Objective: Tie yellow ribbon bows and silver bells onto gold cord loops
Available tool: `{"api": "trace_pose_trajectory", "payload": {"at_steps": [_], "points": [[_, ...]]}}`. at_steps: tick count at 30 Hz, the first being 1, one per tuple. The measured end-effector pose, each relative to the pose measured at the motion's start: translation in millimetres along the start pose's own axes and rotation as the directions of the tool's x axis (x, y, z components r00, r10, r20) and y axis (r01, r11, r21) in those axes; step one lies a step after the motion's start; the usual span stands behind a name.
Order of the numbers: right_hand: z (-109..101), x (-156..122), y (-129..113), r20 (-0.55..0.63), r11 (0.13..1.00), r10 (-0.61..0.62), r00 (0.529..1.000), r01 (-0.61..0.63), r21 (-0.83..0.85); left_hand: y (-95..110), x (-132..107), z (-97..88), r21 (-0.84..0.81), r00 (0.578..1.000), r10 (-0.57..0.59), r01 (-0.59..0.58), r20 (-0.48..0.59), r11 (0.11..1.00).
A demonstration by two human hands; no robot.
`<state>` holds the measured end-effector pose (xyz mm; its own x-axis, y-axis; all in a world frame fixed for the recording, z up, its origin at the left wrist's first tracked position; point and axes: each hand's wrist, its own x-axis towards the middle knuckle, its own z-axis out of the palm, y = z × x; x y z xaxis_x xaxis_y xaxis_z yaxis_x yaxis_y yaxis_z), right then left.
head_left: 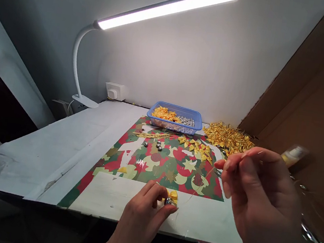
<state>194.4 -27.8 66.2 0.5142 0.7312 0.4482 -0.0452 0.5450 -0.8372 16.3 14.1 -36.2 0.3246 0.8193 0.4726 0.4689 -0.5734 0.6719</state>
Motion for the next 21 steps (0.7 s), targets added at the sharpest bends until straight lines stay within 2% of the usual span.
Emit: {"api": "trace_pose_trajectory", "payload": {"at_steps": [2, 4, 5, 7, 9, 10, 14, 17, 21], "points": [[-5, 0, 2, 0.048, 0.998, -0.005, 0.999, 0.008, -0.065, 2, 1, -1.8, 0.004, 0.999, 0.021, -0.021, -0.028, 1.000], [-11, -2, 7, 0.182, 0.970, -0.028, 0.983, 0.071, -0.234, 5, 1, -4.0, 0.002, 0.998, 0.039, -0.039, -0.053, 0.999], [-15, -4, 11, 0.278, 0.934, -0.038, 0.960, 0.133, -0.331, 7, 0, -5.2, 0.001, 0.997, 0.046, -0.047, -0.068, 0.999], [-21, -15, 22, 0.470, 0.836, -0.048, 0.881, 0.293, -0.464, 11, -2, -7.3, -0.001, 0.993, 0.061, -0.061, -0.098, 0.998], [-26, -31, 35, 0.577, 0.767, -0.043, 0.815, 0.397, -0.504, 14, -4, -8.9, -0.004, 0.989, 0.084, -0.085, -0.125, 0.996], [-28, -40, 41, 0.594, 0.750, -0.028, 0.804, 0.410, -0.519, 16, -5, -9.4, -0.006, 0.986, 0.100, -0.101, -0.136, 0.995], [-31, -67, 55, 0.529, 0.664, -0.004, 0.849, 0.398, -0.633, 19, -7, -10.2, -0.003, 0.974, 0.159, -0.161, -0.163, 0.987], [-31, -72, 57, 0.561, 0.614, 0.010, 0.828, 0.438, -0.657, 19, -6, -10.6, 0.026, 0.966, 0.194, -0.193, -0.168, 0.981], [-31, -70, 59, 0.591, 0.598, 0.007, 0.807, 0.470, -0.649, 19, -6, -10.1, 0.044, 0.955, 0.250, -0.246, -0.157, 0.968]]}}
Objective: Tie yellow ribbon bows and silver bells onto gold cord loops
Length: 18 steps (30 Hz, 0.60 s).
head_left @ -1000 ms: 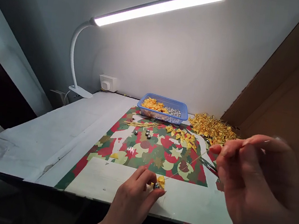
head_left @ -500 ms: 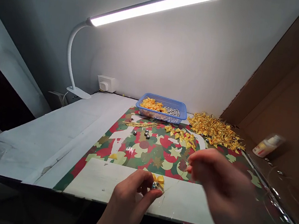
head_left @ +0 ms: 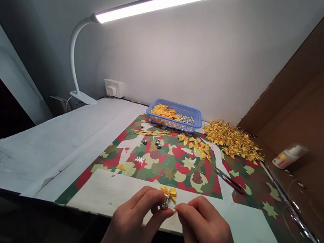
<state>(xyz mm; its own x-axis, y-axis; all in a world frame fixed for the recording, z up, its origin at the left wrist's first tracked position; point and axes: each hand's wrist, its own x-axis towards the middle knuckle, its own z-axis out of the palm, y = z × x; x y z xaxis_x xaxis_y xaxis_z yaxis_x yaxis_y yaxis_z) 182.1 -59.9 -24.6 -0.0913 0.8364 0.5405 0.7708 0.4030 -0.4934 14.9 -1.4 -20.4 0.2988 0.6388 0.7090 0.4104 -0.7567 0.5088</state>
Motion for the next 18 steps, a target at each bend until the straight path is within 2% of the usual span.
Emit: {"api": "trace_pose_trajectory", "payload": {"at_steps": [3, 8, 11, 13, 15, 16, 18], "points": [[2, 0, -1, -0.020, 1.000, 0.001, 1.000, -0.001, -0.001, -2, -3, 2.1, -0.004, 1.000, 0.021, -0.021, 0.008, 1.000], [8, -1, -8, -0.052, 0.997, 0.075, 0.996, -0.074, 0.025, -6, -13, 6.4, -0.033, 0.999, 0.018, -0.017, 0.040, 0.999], [17, -4, -14, -0.141, 0.979, 0.175, 0.974, -0.158, 0.127, -7, -19, 7.9, -0.127, 0.997, 0.010, 0.000, 0.076, 0.992], [24, -7, -17, -0.173, 0.939, 0.286, 0.942, -0.241, 0.244, -7, -23, 8.0, -0.180, 0.997, 0.010, 0.003, 0.071, 0.984], [31, -10, -18, -0.121, 0.845, 0.421, 0.899, -0.340, 0.412, -7, -26, 7.5, -0.218, 0.997, 0.005, 0.012, 0.076, 0.976], [34, -11, -18, -0.057, 0.765, 0.489, 0.871, -0.396, 0.508, -7, -28, 7.1, -0.237, 0.996, 0.004, 0.016, 0.085, 0.971], [37, -12, -16, 0.118, 0.543, 0.589, 0.799, -0.500, 0.675, -8, -29, 6.3, -0.268, 0.994, 0.009, 0.021, 0.111, 0.963]]}}
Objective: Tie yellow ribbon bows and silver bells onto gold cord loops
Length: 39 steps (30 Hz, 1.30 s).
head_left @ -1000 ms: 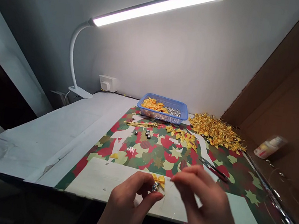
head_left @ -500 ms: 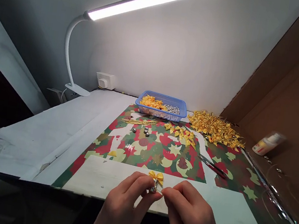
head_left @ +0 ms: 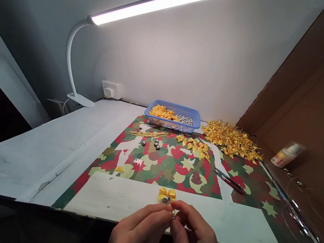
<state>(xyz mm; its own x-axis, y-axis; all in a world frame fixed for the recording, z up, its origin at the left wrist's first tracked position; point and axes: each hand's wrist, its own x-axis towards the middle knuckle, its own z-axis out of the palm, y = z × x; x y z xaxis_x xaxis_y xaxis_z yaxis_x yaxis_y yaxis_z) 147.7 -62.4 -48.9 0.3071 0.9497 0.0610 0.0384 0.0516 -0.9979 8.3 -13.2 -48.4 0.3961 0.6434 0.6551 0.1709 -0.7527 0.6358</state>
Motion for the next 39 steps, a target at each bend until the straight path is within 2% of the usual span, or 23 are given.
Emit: {"api": "trace_pose_trajectory", "payload": {"at_steps": [1, 3, 6, 9, 11, 14, 18, 20, 22, 24, 25, 26, 28, 32, 36, 39], "points": [[0, 1, 1, 0.040, 0.991, 0.085, 0.996, -0.088, 0.099, 0, -1, -0.4, -0.010, 1.000, -0.003, 0.003, 0.013, 1.000], [-2, 4, 3, 0.123, 0.953, 0.168, 0.978, -0.193, 0.234, -2, -2, -1.2, -0.021, 0.999, -0.010, 0.011, 0.032, 1.000], [-4, 8, 1, 0.199, 0.921, 0.164, 0.966, -0.222, 0.320, -4, -3, -2.6, -0.031, 0.999, -0.014, 0.015, 0.039, 0.999], [-5, 10, -5, 0.212, 0.931, 0.142, 0.967, -0.203, 0.303, -3, 0, -3.9, -0.030, 0.999, -0.016, 0.018, 0.049, 0.999], [-5, 11, -10, 0.171, 0.963, 0.100, 0.980, -0.138, 0.232, -2, 3, -3.8, -0.030, 0.998, -0.007, 0.009, 0.057, 0.999], [-6, 18, -18, 0.035, 0.982, 0.016, 0.999, -0.023, 0.189, -1, 6, -1.9, -0.021, 0.998, 0.019, -0.018, 0.052, 1.000], [-15, 42, -28, -0.108, 0.890, 0.116, 0.987, -0.055, 0.453, 0, 6, -2.2, -0.026, 0.999, -0.016, 0.017, 0.044, 1.000], [-25, 57, -32, -0.143, 0.840, 0.136, 0.980, -0.038, 0.541, 0, 8, -7.7, -0.071, 0.994, -0.096, 0.099, 0.041, 0.993], [-38, 71, -35, -0.199, 0.812, 0.116, 0.973, 0.023, 0.584, -2, 14, -17.2, -0.148, 0.954, -0.296, 0.299, 0.044, 0.943], [-52, 83, -36, -0.279, 0.793, 0.087, 0.956, 0.103, 0.601, -6, 20, -28.7, -0.221, 0.852, -0.521, 0.519, 0.054, 0.826], [-58, 87, -35, -0.318, 0.788, 0.071, 0.945, 0.143, 0.599, -8, 24, -34.5, -0.234, 0.802, -0.594, 0.590, 0.061, 0.773], [-64, 91, -34, -0.353, 0.785, 0.056, 0.934, 0.177, 0.593, -11, 27, -39.9, -0.233, 0.772, -0.633, 0.627, 0.058, 0.743], [-74, 96, -30, -0.413, 0.784, 0.028, 0.910, 0.236, 0.574, -15, 32, -48.9, -0.211, 0.753, -0.657, 0.650, 0.046, 0.730], [-89, 97, -23, -0.500, 0.790, -0.020, 0.866, 0.320, 0.523, -22, 42, -61.3, -0.123, 0.771, -0.637, 0.632, -0.004, 0.765], [-98, 93, -29, -0.510, 0.807, -0.055, 0.858, 0.339, 0.483, -42, 71, -70.7, 0.090, 0.832, -0.545, 0.554, -0.107, 0.828], [-99, 88, -42, -0.489, 0.814, -0.090, 0.868, 0.347, 0.465, -56, 99, -70.6, 0.254, 0.880, -0.455, 0.475, -0.135, 0.843]]}}
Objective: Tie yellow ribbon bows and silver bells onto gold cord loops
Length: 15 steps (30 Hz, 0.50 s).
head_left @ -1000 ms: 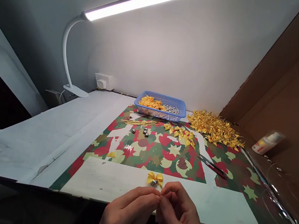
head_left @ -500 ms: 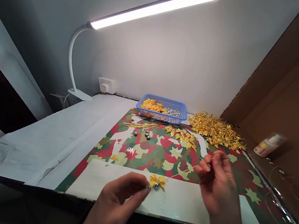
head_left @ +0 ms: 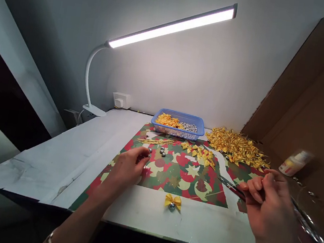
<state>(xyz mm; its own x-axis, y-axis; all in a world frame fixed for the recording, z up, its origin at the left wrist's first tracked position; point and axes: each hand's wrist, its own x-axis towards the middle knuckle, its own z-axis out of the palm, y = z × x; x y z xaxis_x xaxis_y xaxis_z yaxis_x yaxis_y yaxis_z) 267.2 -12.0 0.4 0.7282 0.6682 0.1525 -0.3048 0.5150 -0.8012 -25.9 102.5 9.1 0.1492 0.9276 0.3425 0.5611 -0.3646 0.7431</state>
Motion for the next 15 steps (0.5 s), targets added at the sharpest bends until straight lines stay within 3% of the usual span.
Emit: {"api": "trace_pose_trajectory", "payload": {"at_steps": [3, 7, 9, 11, 15], "points": [[9, -7, -16, 0.032, 0.999, -0.035, 0.999, 0.035, -0.006, 11, 2, 10.6, 0.066, 0.991, 0.134, -0.136, 0.027, 0.989], [23, -18, -35, 0.073, 0.985, -0.165, 0.984, 0.168, -0.040, 26, -44, 30.8, 0.025, 0.917, 0.329, -0.343, 0.224, 0.939], [29, -22, -43, 0.093, 0.980, -0.192, 0.977, 0.196, -0.033, 26, -67, 40.7, 0.024, 0.882, 0.374, -0.397, 0.286, 0.918], [32, -24, -52, 0.105, 0.978, -0.207, 0.973, 0.210, -0.019, 22, -80, 48.7, 0.050, 0.873, 0.388, -0.419, 0.296, 0.906], [32, -19, -68, 0.073, 0.956, -0.294, 0.953, 0.294, 0.010, 11, -79, 58.1, 0.062, 0.866, 0.412, -0.445, 0.282, 0.893]]}}
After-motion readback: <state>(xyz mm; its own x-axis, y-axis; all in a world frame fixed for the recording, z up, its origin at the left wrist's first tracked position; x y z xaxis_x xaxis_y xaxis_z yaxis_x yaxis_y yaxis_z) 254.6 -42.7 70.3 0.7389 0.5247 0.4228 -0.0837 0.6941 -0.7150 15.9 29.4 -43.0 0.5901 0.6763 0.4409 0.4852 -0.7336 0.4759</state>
